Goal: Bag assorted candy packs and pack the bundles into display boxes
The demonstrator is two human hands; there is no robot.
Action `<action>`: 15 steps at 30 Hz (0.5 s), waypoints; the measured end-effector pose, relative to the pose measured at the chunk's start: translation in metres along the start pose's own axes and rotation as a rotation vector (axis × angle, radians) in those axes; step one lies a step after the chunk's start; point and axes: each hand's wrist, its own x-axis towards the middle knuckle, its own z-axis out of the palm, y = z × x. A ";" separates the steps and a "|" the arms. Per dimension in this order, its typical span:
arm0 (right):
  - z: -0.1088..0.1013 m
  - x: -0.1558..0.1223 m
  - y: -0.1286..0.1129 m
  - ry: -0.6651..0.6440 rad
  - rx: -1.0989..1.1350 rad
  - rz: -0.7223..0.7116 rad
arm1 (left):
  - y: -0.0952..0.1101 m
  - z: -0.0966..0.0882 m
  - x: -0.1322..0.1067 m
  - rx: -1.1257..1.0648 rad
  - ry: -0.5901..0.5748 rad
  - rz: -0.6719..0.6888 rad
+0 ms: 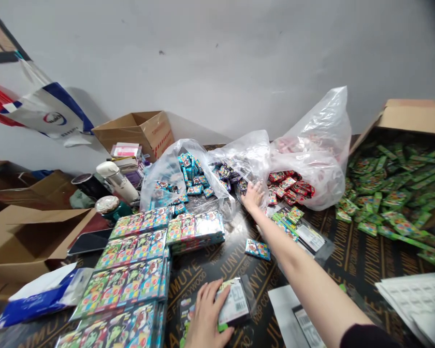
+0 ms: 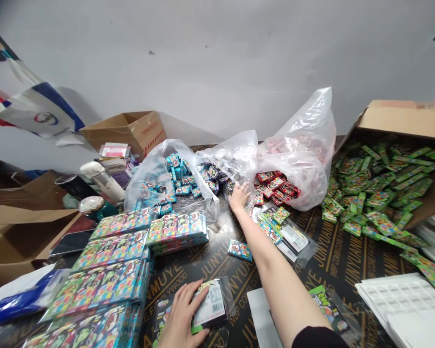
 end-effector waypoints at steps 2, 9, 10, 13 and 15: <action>0.001 -0.004 -0.002 -0.018 0.011 -0.062 | 0.001 -0.001 0.000 0.005 0.000 0.001; -0.005 0.034 0.000 -0.193 0.099 -0.085 | 0.002 -0.001 -0.001 0.004 -0.004 0.007; -0.007 0.037 0.001 -0.207 0.125 -0.098 | 0.001 -0.001 0.000 0.007 0.001 0.006; -0.013 0.035 0.003 -0.232 0.232 -0.133 | 0.000 0.000 0.000 0.008 -0.008 0.008; -0.018 0.027 0.004 -0.246 0.321 -0.141 | -0.001 0.000 0.000 0.004 -0.015 0.012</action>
